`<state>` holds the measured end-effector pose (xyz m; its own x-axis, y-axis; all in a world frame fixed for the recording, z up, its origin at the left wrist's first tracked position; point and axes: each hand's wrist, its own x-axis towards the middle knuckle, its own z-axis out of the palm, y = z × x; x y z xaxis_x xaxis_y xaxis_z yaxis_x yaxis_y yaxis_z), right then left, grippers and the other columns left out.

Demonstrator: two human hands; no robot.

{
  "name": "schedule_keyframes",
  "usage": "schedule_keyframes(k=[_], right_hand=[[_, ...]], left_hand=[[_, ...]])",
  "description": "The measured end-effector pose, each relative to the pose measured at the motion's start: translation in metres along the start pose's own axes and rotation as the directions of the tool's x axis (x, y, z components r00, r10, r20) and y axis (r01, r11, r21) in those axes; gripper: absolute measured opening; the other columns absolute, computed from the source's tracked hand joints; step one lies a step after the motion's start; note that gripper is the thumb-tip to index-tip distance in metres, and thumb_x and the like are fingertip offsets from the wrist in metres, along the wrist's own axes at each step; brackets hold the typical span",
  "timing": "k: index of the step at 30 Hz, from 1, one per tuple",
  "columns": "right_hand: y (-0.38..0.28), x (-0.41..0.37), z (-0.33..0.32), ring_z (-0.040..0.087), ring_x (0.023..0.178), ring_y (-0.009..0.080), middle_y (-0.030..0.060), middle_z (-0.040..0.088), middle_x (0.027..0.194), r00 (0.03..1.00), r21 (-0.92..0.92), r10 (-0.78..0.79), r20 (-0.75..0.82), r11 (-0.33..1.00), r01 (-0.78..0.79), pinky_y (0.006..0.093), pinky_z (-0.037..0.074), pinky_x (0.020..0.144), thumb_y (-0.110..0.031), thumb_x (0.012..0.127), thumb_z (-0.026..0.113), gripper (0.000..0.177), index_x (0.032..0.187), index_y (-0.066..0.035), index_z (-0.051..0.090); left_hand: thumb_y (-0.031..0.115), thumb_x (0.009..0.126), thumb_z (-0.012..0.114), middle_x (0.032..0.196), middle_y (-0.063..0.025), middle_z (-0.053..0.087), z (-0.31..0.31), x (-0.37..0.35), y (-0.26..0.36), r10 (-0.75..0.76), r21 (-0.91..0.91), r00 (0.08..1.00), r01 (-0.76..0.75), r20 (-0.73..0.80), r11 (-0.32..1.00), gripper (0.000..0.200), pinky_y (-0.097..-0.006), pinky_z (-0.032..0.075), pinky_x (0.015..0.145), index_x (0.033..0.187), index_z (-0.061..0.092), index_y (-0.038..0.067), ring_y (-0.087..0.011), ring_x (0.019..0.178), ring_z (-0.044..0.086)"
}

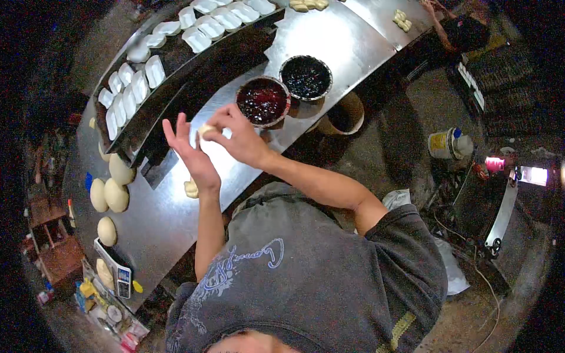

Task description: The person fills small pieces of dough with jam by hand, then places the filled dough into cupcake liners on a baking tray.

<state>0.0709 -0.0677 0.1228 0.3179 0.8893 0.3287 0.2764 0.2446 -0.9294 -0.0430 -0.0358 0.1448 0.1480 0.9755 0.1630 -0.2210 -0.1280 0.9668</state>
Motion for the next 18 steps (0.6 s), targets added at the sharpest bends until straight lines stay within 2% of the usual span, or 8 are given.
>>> schedule_keyframes(k=[2,4,6,8,10,12,16,18], right_hand=[[-0.005,0.005,-0.016,0.061,0.093,0.0164,0.0071,0.062,0.107,0.976,0.171,0.191,0.103,0.963,-0.207,0.0308,0.05,0.085,-0.018,0.086,0.079,0.025,0.105,-0.003,0.071],[-0.003,-0.007,-0.02,0.061,0.096,0.0122,0.001,0.065,0.104,0.898,0.56,0.286,0.334,0.706,-0.434,0.0286,0.051,0.084,-0.019,0.09,0.076,0.028,0.112,-0.004,0.069],[0.0,-0.018,-0.025,0.062,0.097,0.0085,-0.0022,0.065,0.108,0.87,0.677,0.324,0.371,0.548,-0.492,0.0256,0.052,0.082,-0.018,0.094,0.073,0.031,0.121,-0.006,0.063],[0.0,-0.017,-0.045,0.062,0.096,0.0077,-0.0014,0.065,0.108,0.77,0.713,0.37,0.52,0.309,-0.629,0.0249,0.052,0.081,-0.016,0.094,0.072,0.032,0.123,-0.007,0.06],[0.01,-0.016,-0.054,0.062,0.094,0.0074,-0.0006,0.064,0.106,0.734,0.709,0.393,0.554,0.24,-0.663,0.0241,0.052,0.078,-0.014,0.098,0.066,0.024,0.12,-0.008,0.058],[0.025,-0.007,-0.074,0.062,0.093,0.008,-0.0005,0.063,0.105,0.674,0.643,0.426,0.603,0.241,-0.727,0.024,0.052,0.077,-0.014,0.099,0.062,0.022,0.12,-0.008,0.057],[0.075,0.031,-0.116,0.058,0.089,0.0089,0.0002,0.06,0.1,0.629,0.273,0.398,0.668,0.656,-0.704,0.0259,0.049,0.071,-0.015,0.099,0.059,0.014,0.11,-0.007,0.059],[0.098,0.057,-0.127,0.057,0.085,0.0086,-0.0005,0.059,0.094,0.561,0.039,0.604,0.567,0.66,-0.75,0.0244,0.046,0.069,-0.017,0.099,0.059,0.013,0.108,-0.007,0.059]], left_hand=[[0.044,0.108,0.034,0.149,-0.013,0.048,0.006,0.004,-0.004,0.429,0.357,0.873,-0.487,0.234,0.797,0.058,-0.0488,0.022,0.118,0.153,0.033,0.007,-0.0316,0.14,0.039],[0.043,0.107,0.037,0.125,-0.0118,0.066,0.01,0.005,-0.011,0.555,0.422,0.706,-0.708,0.441,0.565,0.053,-0.0494,0.026,0.117,0.135,0.055,0.003,-0.0304,0.124,0.056],[0.045,0.107,0.039,0.1,-0.0084,0.073,0.014,0.003,-0.025,0.67,0.365,0.642,-0.765,0.373,0.531,0.054,-0.049,0.044,0.104,0.106,0.07,0.002,-0.0276,0.101,0.068],[0.048,0.104,0.046,0.105,-0.012,0.072,0.02,0.009,-0.047,0.692,0.217,0.616,-0.784,0.376,0.581,0.052,-0.0482,0.049,0.099,0.111,0.068,0.001,-0.0299,0.102,0.068],[0.051,0.099,0.056,0.108,-0.0154,0.071,0.041,-0.005,-0.062,0.627,0.167,0.722,-0.684,0.291,0.71,0.054,-0.0488,0.05,0.098,0.115,0.066,0.0,-0.0341,0.106,0.067],[0.053,0.09,0.069,0.135,-0.0197,0.059,0.045,-0.009,-0.085,0.553,0.19,0.727,-0.66,0.406,0.727,0.07,-0.0517,0.043,0.107,0.133,0.053,0.001,-0.0389,0.126,0.055],[0.047,0.081,0.08,0.157,-0.0251,0.031,0.051,-0.009,-0.09,0.183,0.505,0.783,-0.54,0.594,0.673,0.099,-0.0546,0.022,0.119,0.155,0.027,0.009,-0.0432,0.143,0.032],[0.043,0.084,0.078,0.162,-0.0248,0.023,0.042,-0.014,-0.111,-0.002,0.63,0.865,-0.364,0.502,0.686,0.106,-0.0498,0.019,0.121,0.16,0.013,0.007,-0.0426,0.147,0.026]])
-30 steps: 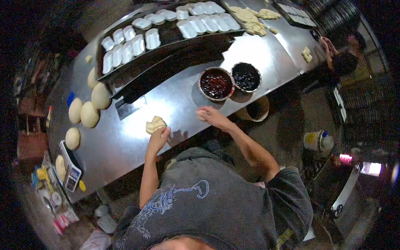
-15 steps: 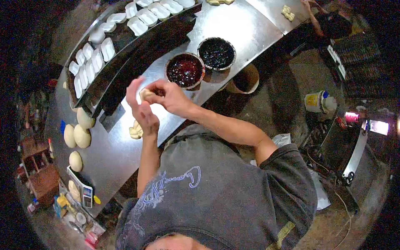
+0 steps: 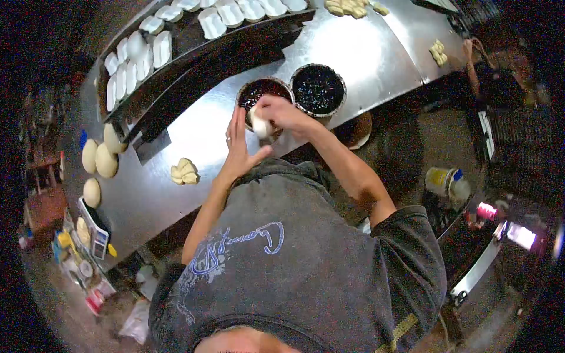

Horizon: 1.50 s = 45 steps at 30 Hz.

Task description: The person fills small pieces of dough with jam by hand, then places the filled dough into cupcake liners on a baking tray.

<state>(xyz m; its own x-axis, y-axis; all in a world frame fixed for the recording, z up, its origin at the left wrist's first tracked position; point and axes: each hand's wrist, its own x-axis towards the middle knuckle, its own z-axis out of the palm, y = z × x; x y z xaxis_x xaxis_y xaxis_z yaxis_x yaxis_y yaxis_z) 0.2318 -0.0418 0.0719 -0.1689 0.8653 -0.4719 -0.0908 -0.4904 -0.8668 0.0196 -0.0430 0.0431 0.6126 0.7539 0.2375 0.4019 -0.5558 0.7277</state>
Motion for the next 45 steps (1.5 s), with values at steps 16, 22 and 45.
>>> schedule_keyframes(k=[16,22,45], right_hand=[[0.02,0.039,-0.032,0.064,0.09,0.0478,0.0286,0.066,0.091,0.959,-0.738,-0.28,-0.038,0.655,0.162,0.0556,0.05,0.076,-0.026,0.101,0.05,0.026,0.101,-0.001,0.056],[0.051,0.039,-0.023,0.066,0.091,0.0452,0.0261,0.068,0.096,0.989,-0.859,-0.125,0.08,0.495,0.133,0.0532,0.053,0.079,-0.027,0.097,0.054,0.027,0.101,0.0,0.059],[-0.009,0.0,0.112,0.058,0.122,0.0253,0.0146,0.056,0.137,0.947,0.747,-0.25,0.199,0.665,0.019,0.0388,0.046,0.105,0.001,0.089,0.058,0.06,0.145,0.0,0.037]], left_hand=[[0.056,0.104,0.041,0.156,-0.021,0.037,0.02,0.001,-0.05,-0.689,-0.745,0.578,0.662,0.438,0.082,0.082,-0.0414,0.03,0.118,0.157,0.016,-0.002,-0.0288,0.142,0.04],[0.057,0.104,0.039,0.155,-0.0185,0.04,0.015,0.002,-0.05,-0.683,-0.755,0.566,0.655,0.462,0.032,0.082,-0.0398,0.032,0.116,0.156,0.018,-0.004,-0.0267,0.141,0.041],[0.044,0.108,0.044,0.109,-0.0087,0.068,-0.091,-0.024,-0.003,-0.589,-0.908,0.776,0.387,0.226,0.161,0.048,-0.0347,0.049,0.098,0.12,0.064,0.003,-0.0168,0.103,0.064]])
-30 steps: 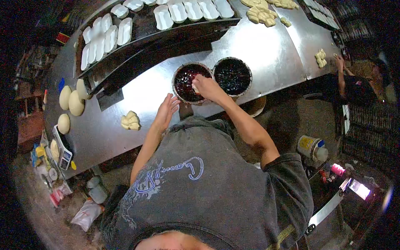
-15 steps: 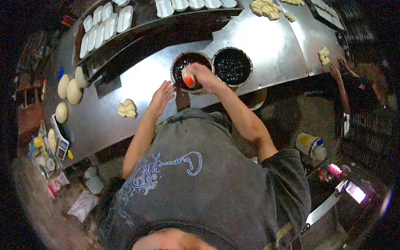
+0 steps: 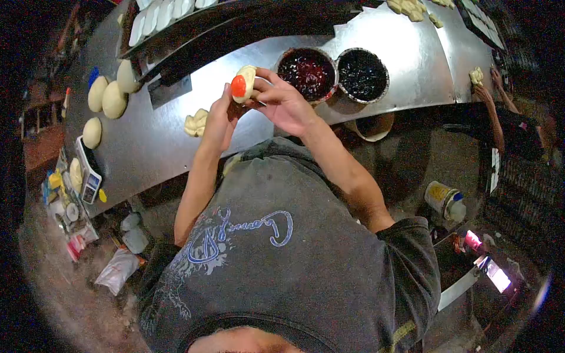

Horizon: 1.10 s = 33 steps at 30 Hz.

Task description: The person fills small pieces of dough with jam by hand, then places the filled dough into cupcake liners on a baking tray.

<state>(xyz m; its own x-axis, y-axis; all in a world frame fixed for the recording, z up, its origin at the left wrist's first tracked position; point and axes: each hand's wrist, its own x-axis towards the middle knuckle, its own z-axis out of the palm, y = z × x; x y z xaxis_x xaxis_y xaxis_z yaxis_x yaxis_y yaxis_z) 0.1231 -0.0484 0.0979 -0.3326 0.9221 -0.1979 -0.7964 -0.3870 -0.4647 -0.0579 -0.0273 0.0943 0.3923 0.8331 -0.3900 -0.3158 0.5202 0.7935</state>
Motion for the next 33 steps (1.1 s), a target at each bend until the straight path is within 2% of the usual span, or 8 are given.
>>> schedule_keyframes(k=[9,17,19,23,27,28,31,33], right_hand=[[0.049,0.016,0.024,0.061,0.114,0.0199,0.0101,0.062,0.124,0.998,-0.249,0.037,-0.057,0.967,-0.05,0.0332,0.047,0.101,0.007,0.082,0.053,0.052,0.133,0.0,0.051],[0.05,0.021,0.046,0.059,0.117,0.021,0.0099,0.06,0.124,0.997,-0.19,-0.018,-0.076,0.982,0.003,0.0336,0.048,0.101,0.006,0.083,0.054,0.052,0.135,0.0,0.05],[0.05,0.02,0.055,0.056,0.124,0.0224,0.0108,0.057,0.13,0.996,-0.182,-0.084,-0.019,0.98,0.079,0.0351,0.047,0.105,0.007,0.084,0.06,0.058,0.14,0.0,0.046],[0.05,0.017,0.068,0.054,0.124,0.0218,0.0114,0.055,0.132,0.96,-0.461,-0.264,-0.091,0.866,0.194,0.0345,0.048,0.103,-0.003,0.088,0.073,0.064,0.144,-0.001,0.042],[0.048,0.014,0.067,0.067,0.087,0.0156,0.0115,0.062,0.115,0.934,-0.634,-0.347,-0.084,0.742,0.218,0.0285,0.057,0.072,-0.013,0.096,0.069,0.047,0.135,0.0,0.048],[0.053,0.015,0.073,0.061,0.067,0.0088,0.006,0.064,0.094,0.896,-0.642,-0.428,-0.119,0.722,0.259,0.022,0.049,0.055,-0.019,0.098,0.067,0.03,0.12,-0.002,0.056],[0.044,0.01,0.073,0.053,0.059,0.0039,-0.001,0.061,0.077,0.921,-0.746,-0.347,-0.179,0.658,0.103,0.0186,0.04,0.048,-0.026,0.1,0.065,0.022,0.106,-0.005,0.061],[0.038,0.007,0.077,0.047,0.053,0.0017,-0.0048,0.057,0.072,0.95,-0.666,-0.223,-0.219,0.745,0.022,0.0177,0.033,0.044,-0.03,0.102,0.062,0.022,0.098,-0.009,0.06]], left_hand=[[0.034,0.103,0.058,0.11,-0.0031,0.066,-0.05,-0.04,0.023,0.025,-0.102,0.99,-0.039,-0.139,0.994,0.032,-0.0307,0.051,0.09,0.12,0.063,0.007,-0.0131,0.101,0.061],[0.033,0.102,0.06,0.114,-0.0016,0.066,-0.051,-0.056,0.049,-0.013,-0.317,0.993,-0.026,-0.121,0.948,0.034,-0.0283,0.051,0.092,0.125,0.061,0.008,-0.0103,0.106,0.061],[0.026,0.103,0.058,0.124,-0.0061,0.064,-0.052,-0.055,0.058,0.071,-0.316,0.997,-0.075,-0.024,0.946,0.041,-0.0325,0.05,0.101,0.137,0.054,0.002,-0.014,0.115,0.06],[0.011,0.098,0.063,0.135,-0.0137,0.059,-0.044,-0.06,0.07,0.184,-0.165,0.971,-0.158,0.153,0.973,0.054,-0.0352,0.044,0.111,0.145,0.043,-0.006,-0.0194,0.126,0.057],[0.014,0.095,0.07,0.133,-0.0101,0.061,-0.038,-0.058,0.065,0.159,-0.06,0.981,-0.154,0.111,0.986,0.056,-0.0298,0.046,0.104,0.144,0.048,-0.003,-0.0153,0.116,0.06],[0.015,0.095,0.07,0.133,-0.0086,0.062,-0.039,-0.057,0.064,0.128,-0.05,0.988,-0.124,0.085,0.991,0.055,-0.0284,0.047,0.101,0.143,0.05,-0.002,-0.0138,0.114,0.061],[0.017,0.096,0.07,0.127,-0.0043,0.066,-0.039,-0.054,0.057,0.172,-0.006,0.983,-0.172,0.059,0.985,0.042,-0.0244,0.047,0.091,0.134,0.061,0.002,-0.0094,0.103,0.06],[0.018,0.098,0.068,0.123,-0.0049,0.067,-0.04,-0.054,0.055,0.25,0.077,0.963,-0.259,0.1,0.963,0.036,-0.0242,0.046,0.091,0.13,0.065,0.001,-0.0094,0.102,0.061]])
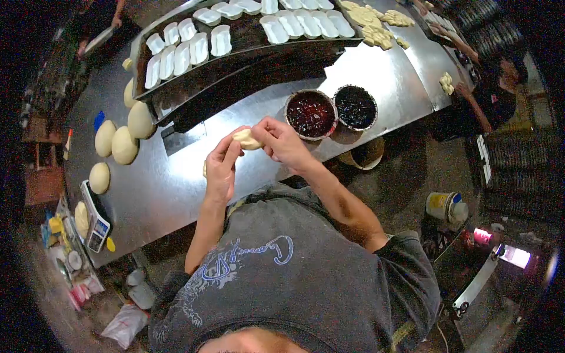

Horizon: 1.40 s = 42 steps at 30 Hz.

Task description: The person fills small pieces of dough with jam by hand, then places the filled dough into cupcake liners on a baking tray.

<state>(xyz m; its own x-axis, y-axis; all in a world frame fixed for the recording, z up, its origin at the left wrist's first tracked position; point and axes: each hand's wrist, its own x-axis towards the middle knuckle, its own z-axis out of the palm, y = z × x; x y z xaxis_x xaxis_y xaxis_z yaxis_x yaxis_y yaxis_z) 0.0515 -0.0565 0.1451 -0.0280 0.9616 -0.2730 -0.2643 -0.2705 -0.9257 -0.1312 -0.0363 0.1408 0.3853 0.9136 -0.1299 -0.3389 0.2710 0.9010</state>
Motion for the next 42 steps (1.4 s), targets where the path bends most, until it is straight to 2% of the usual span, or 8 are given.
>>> schedule_keyframes(k=[7,10,15,22,25,29,34,42], right_hand=[[-0.009,-0.002,-0.008,0.054,0.091,0.0076,0.0012,0.058,0.097,0.983,0.064,-0.057,0.176,0.997,0.047,0.0233,0.047,0.08,-0.023,0.099,0.066,0.03,0.123,-0.005,0.066],[-0.007,-0.007,0.004,0.052,0.083,0.0103,0.0013,0.055,0.096,0.912,-0.328,-0.35,0.215,0.854,0.405,0.024,0.045,0.077,-0.023,0.096,0.07,0.032,0.119,-0.003,0.07],[-0.01,-0.009,0.019,0.049,0.076,0.0103,0.0021,0.051,0.088,0.854,-0.318,-0.499,0.15,0.793,0.519,0.0257,0.043,0.066,-0.016,0.091,0.075,0.017,0.099,-0.002,0.069],[-0.025,-0.008,0.003,0.054,0.075,0.009,0.0064,0.057,0.089,0.865,-0.441,-0.444,0.236,0.744,0.502,0.0271,0.045,0.062,-0.018,0.089,0.077,0.022,0.092,-0.001,0.063],[-0.022,0.005,-0.025,0.056,0.076,0.0084,0.0057,0.062,0.091,0.97,-0.45,-0.23,0.08,0.86,0.241,0.027,0.048,0.065,-0.024,0.087,0.08,0.031,0.095,-0.002,0.061],[-0.008,0.015,-0.037,0.058,0.071,0.0093,0.0023,0.065,0.083,0.915,-0.001,-0.352,-0.197,0.933,0.359,0.0257,0.049,0.063,-0.023,0.088,0.08,0.028,0.091,0.0,0.064],[-0.02,0.002,-0.065,0.059,0.073,0.0076,0.002,0.065,0.086,0.933,-0.078,-0.29,-0.214,0.957,0.279,0.0242,0.05,0.064,-0.018,0.093,0.074,0.022,0.095,0.002,0.065],[-0.038,-0.001,-0.085,0.057,0.074,0.0146,0.0059,0.056,0.094,0.727,-0.527,-0.685,-0.054,0.638,0.562,0.028,0.049,0.065,-0.008,0.086,0.077,0.019,0.104,-0.003,0.072]], left_hand=[[0.015,0.098,0.068,0.092,0.0007,0.062,0.006,-0.001,0.002,0.207,0.463,0.978,-0.191,0.017,0.866,0.035,-0.0227,0.048,0.08,0.131,0.065,0.004,-0.0068,0.084,0.056],[0.017,0.098,0.069,0.084,0.0046,0.053,0.014,0.0,-0.002,0.182,0.333,0.971,-0.121,-0.156,0.935,0.035,-0.0187,0.044,0.073,0.13,0.065,0.003,-0.0034,0.077,0.05],[0.032,0.102,0.062,0.087,0.0038,0.057,0.025,0.005,0.001,0.396,0.4,0.888,-0.284,-0.233,0.872,0.047,-0.0197,0.041,0.066,0.141,0.055,0.006,-0.0033,0.077,0.051],[0.047,0.104,0.052,0.094,-0.0072,0.07,0.012,0.02,0.009,-0.271,0.351,0.949,0.313,-0.164,0.882,0.052,-0.0232,0.047,0.078,0.11,0.072,-0.001,-0.0091,0.082,0.058],[0.036,0.105,0.054,0.107,-0.0084,0.065,0.035,0.027,-0.011,0.062,0.255,0.995,-0.041,-0.074,0.966,0.041,-0.0249,0.051,0.081,0.109,0.073,-0.001,-0.0116,0.092,0.06],[0.025,0.104,0.057,0.123,-0.0086,0.056,0.054,0.032,-0.016,0.142,0.272,0.985,-0.163,0.096,0.948,0.035,-0.0256,0.052,0.083,0.13,0.064,0.003,-0.0133,0.103,0.058],[0.016,0.101,0.061,0.124,-0.0084,0.053,0.09,0.041,-0.032,0.095,0.407,0.983,-0.152,0.159,0.901,0.05,-0.0262,0.053,0.081,0.148,0.048,0.007,-0.0129,0.097,0.06],[0.035,0.11,0.042,0.085,-0.0045,0.062,0.115,0.085,-0.033,0.17,0.376,0.985,-0.172,0.039,0.911,0.038,-0.0234,0.049,0.064,0.112,0.058,0.001,-0.0103,0.073,0.06]])
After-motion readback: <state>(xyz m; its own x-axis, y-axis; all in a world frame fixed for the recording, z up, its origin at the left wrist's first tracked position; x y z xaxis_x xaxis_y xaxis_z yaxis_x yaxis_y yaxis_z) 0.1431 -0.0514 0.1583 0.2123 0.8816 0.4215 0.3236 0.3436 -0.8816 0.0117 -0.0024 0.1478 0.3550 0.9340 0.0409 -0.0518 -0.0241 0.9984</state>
